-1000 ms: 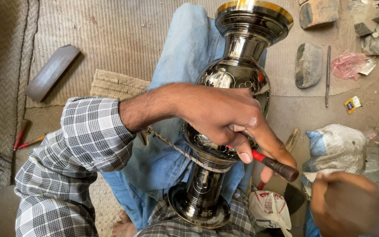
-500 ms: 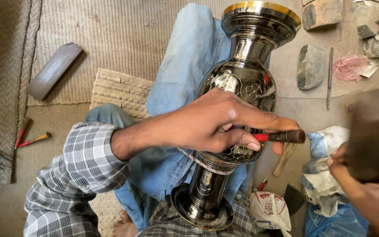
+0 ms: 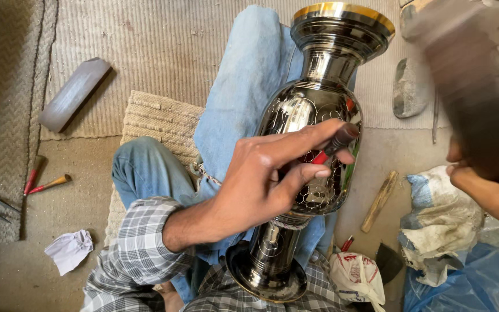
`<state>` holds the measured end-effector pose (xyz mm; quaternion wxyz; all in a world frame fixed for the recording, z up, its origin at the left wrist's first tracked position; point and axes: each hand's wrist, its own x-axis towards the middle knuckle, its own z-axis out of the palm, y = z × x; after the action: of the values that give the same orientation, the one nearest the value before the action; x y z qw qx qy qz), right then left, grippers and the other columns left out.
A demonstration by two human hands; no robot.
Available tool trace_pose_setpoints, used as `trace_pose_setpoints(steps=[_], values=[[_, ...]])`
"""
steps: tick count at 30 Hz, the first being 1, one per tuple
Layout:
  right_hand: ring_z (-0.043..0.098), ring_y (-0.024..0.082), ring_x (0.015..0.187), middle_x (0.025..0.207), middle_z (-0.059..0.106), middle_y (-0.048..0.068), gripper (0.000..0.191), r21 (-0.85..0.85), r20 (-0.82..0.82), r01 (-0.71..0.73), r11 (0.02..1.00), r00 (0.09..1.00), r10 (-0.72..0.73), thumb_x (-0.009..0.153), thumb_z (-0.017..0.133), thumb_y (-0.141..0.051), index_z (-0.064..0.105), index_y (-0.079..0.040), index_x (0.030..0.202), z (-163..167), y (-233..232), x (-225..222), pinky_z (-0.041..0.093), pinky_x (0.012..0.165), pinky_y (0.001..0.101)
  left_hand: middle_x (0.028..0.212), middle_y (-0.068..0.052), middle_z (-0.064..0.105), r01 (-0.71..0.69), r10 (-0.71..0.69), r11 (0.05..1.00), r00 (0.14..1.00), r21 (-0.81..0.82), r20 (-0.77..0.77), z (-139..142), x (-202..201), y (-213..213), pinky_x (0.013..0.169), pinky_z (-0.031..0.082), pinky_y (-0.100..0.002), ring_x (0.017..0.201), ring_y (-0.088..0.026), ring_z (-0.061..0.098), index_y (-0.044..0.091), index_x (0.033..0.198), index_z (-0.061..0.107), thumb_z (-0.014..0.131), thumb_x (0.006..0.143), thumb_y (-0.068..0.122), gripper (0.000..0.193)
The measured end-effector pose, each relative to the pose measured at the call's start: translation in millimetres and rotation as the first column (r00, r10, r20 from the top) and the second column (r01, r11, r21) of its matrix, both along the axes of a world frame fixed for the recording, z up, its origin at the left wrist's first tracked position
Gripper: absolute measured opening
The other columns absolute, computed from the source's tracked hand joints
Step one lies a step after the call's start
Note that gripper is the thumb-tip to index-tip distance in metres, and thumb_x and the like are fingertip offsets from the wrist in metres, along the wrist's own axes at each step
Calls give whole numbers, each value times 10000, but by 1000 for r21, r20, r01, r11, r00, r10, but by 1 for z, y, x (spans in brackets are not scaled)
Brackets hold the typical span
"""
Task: The person uses a hammer and a small chisel to engrave floral patterns onto a polished metal vase. They repeatedly tap the chisel to create indentations, rotating the vase to access different areas.
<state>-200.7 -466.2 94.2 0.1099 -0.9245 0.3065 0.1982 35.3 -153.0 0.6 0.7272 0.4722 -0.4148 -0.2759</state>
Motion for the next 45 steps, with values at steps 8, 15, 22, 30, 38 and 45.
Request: trace_pose_setpoints(steps=[8, 15, 22, 30, 38, 45], values=[[661, 161, 787, 1026, 696, 94, 638, 142, 129, -227, 964, 969, 209, 792, 720, 45, 559, -94, 1394, 31, -17, 64, 540, 711, 311, 1182, -84, 793, -133, 152, 983, 977, 128, -152, 5, -14, 13, 691, 554, -198, 847, -46, 672, 2, 1501, 533, 686, 1023, 9, 502], [623, 104, 754, 1114, 704, 87, 835, 94, 240, -321, 942, 926, 292, 813, 670, 88, 472, -134, 1594, 45, 12, 71, 497, 675, 263, 1176, -91, 767, -170, 183, 982, 967, 87, -176, 5, -17, 14, 687, 538, -155, 855, -26, 657, -17, 1487, 507, 687, 1050, 20, 474], [487, 104, 493, 815, 540, 68, 738, 377, 148, -138, 916, 985, 87, 897, 643, 10, 517, -216, 1588, 49, 11, 83, 387, 476, 223, 1127, -59, 778, -233, 266, 955, 946, 185, -183, 4, -21, 12, 598, 450, -156, 703, -5, 501, -18, 1408, 558, 762, 967, 35, 489], [648, 202, 724, 899, 656, 128, 878, -126, 205, -349, 929, 907, 368, 743, 772, 46, 488, -10, 1572, 54, 53, 82, 517, 668, 333, 1208, -59, 776, -50, 66, 997, 961, 63, -268, -1, -5, -3, 528, 435, -151, 614, -11, 533, 51, 1447, 533, 770, 965, 74, 537], [694, 197, 791, 934, 698, 125, 328, 72, 184, 194, 978, 961, -204, 976, 670, -47, 574, 60, 1270, -4, 29, -37, 553, 705, 352, 1188, 19, 814, 243, -249, 969, 953, 54, 171, 0, 23, -16, 642, 603, -220, 522, -80, 584, 169, 1453, 576, 725, 970, 99, 510], [630, 172, 735, 857, 603, 112, 190, 177, 513, 404, 898, 741, -434, 1072, 668, -80, 491, -12, 1061, -14, 29, -110, 544, 773, 317, 1284, 56, 751, 281, -272, 960, 944, -21, 187, 0, 29, -16, 653, 598, -243, 851, -70, 800, 214, 1487, 538, 736, 1028, 219, 500]])
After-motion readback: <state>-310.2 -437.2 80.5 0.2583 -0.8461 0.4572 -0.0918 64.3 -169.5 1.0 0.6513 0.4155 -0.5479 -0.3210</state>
